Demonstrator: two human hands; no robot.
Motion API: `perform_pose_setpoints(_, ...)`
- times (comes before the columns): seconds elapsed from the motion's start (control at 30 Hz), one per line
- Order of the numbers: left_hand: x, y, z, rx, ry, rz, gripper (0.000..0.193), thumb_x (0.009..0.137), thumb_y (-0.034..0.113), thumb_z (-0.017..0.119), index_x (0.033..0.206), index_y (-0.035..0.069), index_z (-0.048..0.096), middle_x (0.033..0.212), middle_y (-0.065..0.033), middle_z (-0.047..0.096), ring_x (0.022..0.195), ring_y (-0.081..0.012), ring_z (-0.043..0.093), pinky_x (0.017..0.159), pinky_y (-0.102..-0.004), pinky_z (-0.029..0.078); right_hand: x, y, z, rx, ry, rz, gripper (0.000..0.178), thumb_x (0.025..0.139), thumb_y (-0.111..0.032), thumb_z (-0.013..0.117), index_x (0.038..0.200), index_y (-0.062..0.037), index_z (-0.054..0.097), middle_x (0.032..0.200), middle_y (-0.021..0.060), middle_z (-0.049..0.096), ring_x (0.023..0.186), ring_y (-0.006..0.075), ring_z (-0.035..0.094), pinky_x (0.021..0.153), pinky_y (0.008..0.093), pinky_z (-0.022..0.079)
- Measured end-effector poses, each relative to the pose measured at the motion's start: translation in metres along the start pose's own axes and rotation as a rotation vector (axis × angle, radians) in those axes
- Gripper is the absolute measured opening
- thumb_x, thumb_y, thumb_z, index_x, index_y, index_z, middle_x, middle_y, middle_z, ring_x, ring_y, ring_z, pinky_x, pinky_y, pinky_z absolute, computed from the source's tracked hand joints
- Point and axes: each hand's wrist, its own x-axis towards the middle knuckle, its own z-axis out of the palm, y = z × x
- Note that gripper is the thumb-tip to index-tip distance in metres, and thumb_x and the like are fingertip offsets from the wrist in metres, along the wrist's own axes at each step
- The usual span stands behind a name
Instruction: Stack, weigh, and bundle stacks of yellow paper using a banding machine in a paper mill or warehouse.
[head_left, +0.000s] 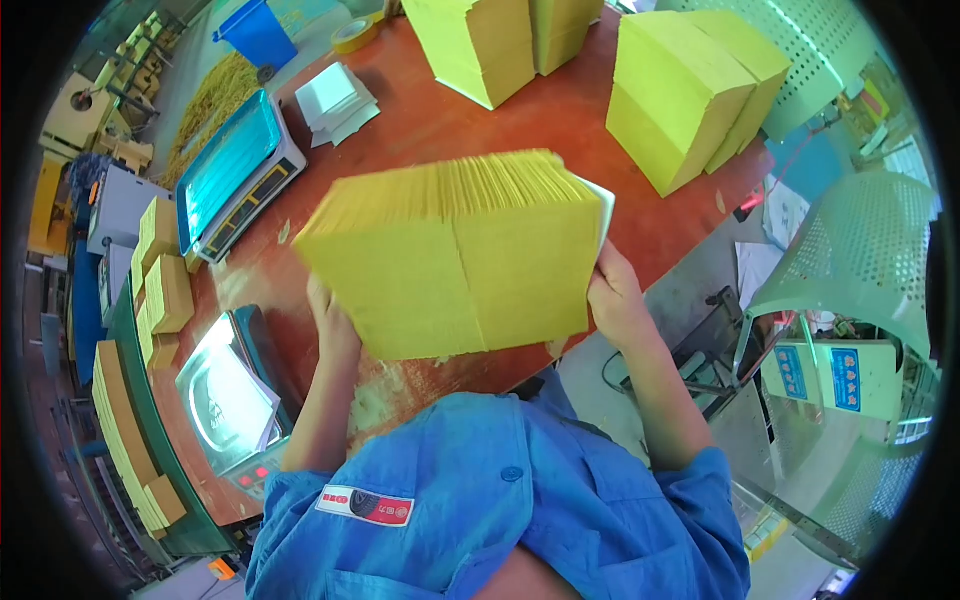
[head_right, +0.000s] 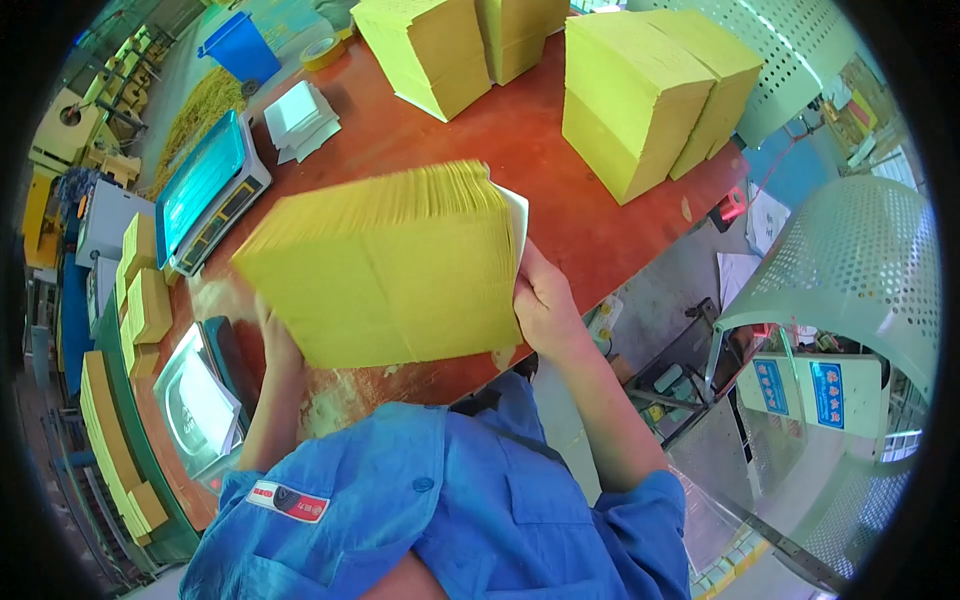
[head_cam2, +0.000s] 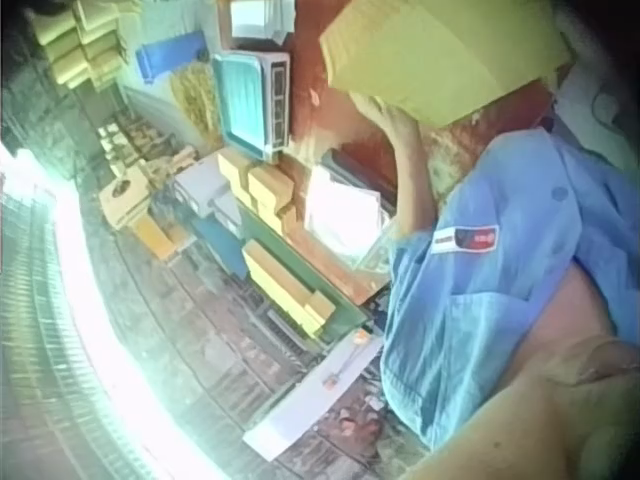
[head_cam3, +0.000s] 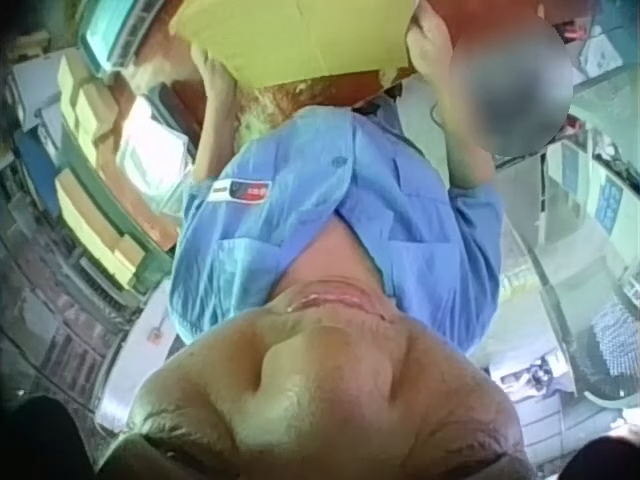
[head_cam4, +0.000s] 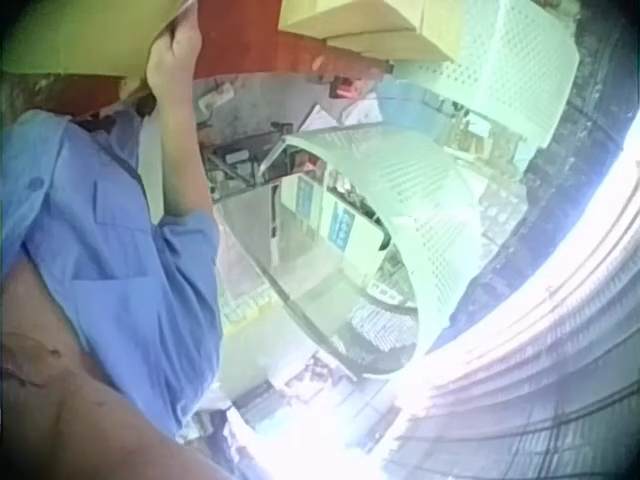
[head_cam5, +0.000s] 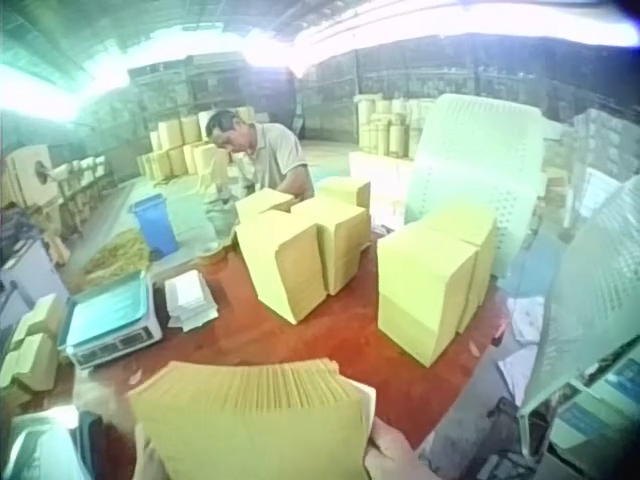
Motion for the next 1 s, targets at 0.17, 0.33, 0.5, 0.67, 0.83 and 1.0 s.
perform_pose_setpoints(0.17, -0.036, -0.031, -0.009, 0.548, 0.126, 0.28, 0.036, 0.097, 0.028, 0.049, 0.116, -0.001, 0.055, 0.115, -0.0116, 0.056, 0.105, -0.0217, 0.054, 0.088, -0.0342, 0.045, 0.023, 0.043, 0.011, 0.433, 0.009, -0.187, 0.034, 0.095, 0.0, 0.048, 0.129, -0.0027, 0.054, 0.128, 0.0044, 0.056, 0.116, 0.0116, 0.05, 0.101, 0.0287, 0.039)
perform_pose_setpoints(0.33, -0.038, -0.032, 0.006, 0.114, 0.014, 0.149, 0.051, 0.099, 0.036, 0.044, 0.133, -0.002, 0.045, 0.131, -0.0133, 0.05, 0.123, -0.0228, 0.046, 0.103, -0.0369, 0.035, 0.036, 0.075, 0.014, 0.337, 0.134, -0.152, 0.034, 0.097, -0.012, 0.053, 0.129, -0.0004, 0.052, 0.123, 0.0051, 0.058, 0.111, 0.0154, 0.055, 0.097, 0.0315, 0.043)
perform_pose_setpoints(0.5, -0.027, -0.009, 0.001, -0.147, -0.025, -0.005, 0.066, 0.1, 0.051, 0.031, 0.14, 0.0, 0.039, 0.136, -0.0119, 0.048, 0.126, -0.0223, 0.043, 0.107, -0.0353, 0.031, 0.04, 0.079, 0.007, 0.478, 0.123, -0.139, 0.03, 0.096, -0.01, 0.054, 0.124, -0.0016, 0.058, 0.118, 0.0045, 0.062, 0.108, 0.0146, 0.057, 0.096, 0.0305, 0.044)
perform_pose_setpoints(0.67, -0.03, 0.017, 0.005, -0.354, -0.006, -0.012, 0.063, 0.1, 0.048, 0.033, 0.144, 0.002, 0.035, 0.143, -0.0113, 0.042, 0.134, -0.0213, 0.035, 0.111, -0.0367, 0.026, 0.041, 0.081, 0.008, 0.435, 0.113, -0.204, 0.031, 0.097, -0.011, 0.052, 0.124, 0.001, 0.057, 0.119, 0.0056, 0.061, 0.109, 0.0151, 0.057, 0.096, 0.0314, 0.044)
perform_pose_setpoints(0.83, -0.022, 0.002, 0.015, -0.313, -0.072, -0.081, 0.061, 0.096, 0.034, 0.05, 0.145, 0.001, 0.033, 0.146, -0.0118, 0.039, 0.137, -0.0223, 0.031, 0.113, -0.0371, 0.021, 0.036, 0.067, 0.009, 0.283, 0.285, 0.065, 0.035, 0.098, -0.021, 0.047, 0.124, 0.0001, 0.058, 0.122, 0.0102, 0.061, 0.114, 0.0208, 0.057, 0.098, 0.0337, 0.043)
perform_pose_setpoints(1.0, -0.034, 0.043, 0.004, -0.423, -0.056, -0.147, 0.05, 0.096, 0.031, 0.046, 0.137, 0.002, 0.041, 0.132, -0.0107, 0.052, 0.123, -0.0228, 0.048, 0.107, -0.0376, 0.034, 0.036, 0.083, 0.007, 0.042, 0.131, -0.185, 0.033, 0.096, -0.017, 0.052, 0.122, 0.0022, 0.059, 0.12, 0.0083, 0.062, 0.111, 0.0164, 0.056, 0.095, 0.0295, 0.043)
